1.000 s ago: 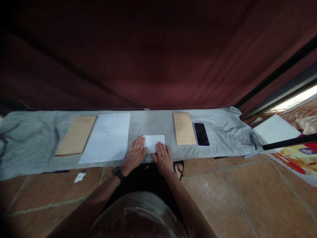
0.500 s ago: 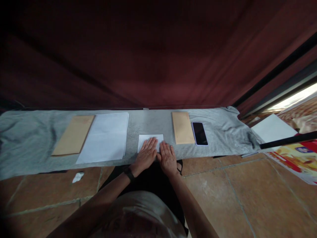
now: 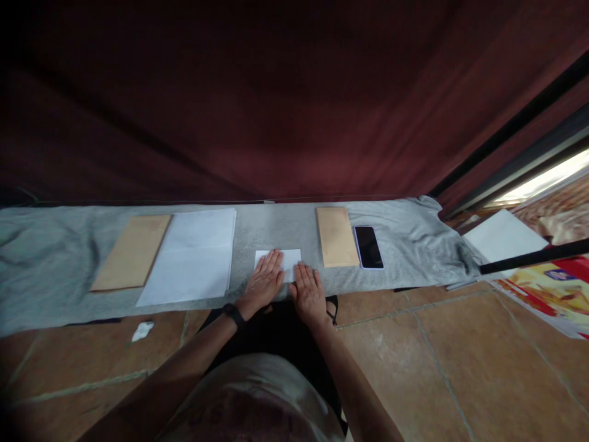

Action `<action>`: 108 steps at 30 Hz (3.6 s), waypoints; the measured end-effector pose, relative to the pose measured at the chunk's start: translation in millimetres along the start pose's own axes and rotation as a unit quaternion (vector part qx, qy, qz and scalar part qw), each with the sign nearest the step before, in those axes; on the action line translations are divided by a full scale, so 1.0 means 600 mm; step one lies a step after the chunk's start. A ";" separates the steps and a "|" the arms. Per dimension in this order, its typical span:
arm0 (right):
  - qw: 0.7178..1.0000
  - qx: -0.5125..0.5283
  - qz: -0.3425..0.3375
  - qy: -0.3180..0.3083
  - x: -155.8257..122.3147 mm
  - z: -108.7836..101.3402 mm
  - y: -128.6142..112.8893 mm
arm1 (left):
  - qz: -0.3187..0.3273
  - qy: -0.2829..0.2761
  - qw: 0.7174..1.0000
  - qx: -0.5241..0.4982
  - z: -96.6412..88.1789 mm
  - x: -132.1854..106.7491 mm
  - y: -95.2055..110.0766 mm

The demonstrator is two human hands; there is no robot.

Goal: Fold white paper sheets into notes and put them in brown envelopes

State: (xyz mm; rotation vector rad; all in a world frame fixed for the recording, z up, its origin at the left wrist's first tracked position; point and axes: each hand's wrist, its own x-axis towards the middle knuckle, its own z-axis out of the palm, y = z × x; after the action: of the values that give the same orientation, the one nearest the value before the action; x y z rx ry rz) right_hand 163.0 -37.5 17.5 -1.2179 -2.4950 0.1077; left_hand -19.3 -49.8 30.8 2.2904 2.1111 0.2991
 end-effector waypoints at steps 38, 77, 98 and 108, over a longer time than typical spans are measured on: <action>0.999 -0.013 0.013 0.033 0.049 0.015 0.021 | -0.100 0.014 0.995 0.006 -0.015 -0.047 -0.026; 1.000 0.012 0.004 0.026 0.056 0.008 -0.007 | -0.065 0.007 0.998 0.009 -0.025 -0.076 -0.003; 1.000 0.017 0.005 0.026 0.050 0.020 -0.021 | -0.033 -0.002 0.998 -0.047 -0.013 0.002 0.007; 0.999 0.000 0.014 0.040 0.040 0.021 -0.009 | -0.079 0.034 0.996 -0.037 -0.006 -0.025 -0.027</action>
State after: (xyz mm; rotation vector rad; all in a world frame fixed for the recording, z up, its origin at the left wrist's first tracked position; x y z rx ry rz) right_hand 141.3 -21.0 13.7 -1.2320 -2.4094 0.0647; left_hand -36.8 -63.6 30.0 2.0870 2.2552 0.4491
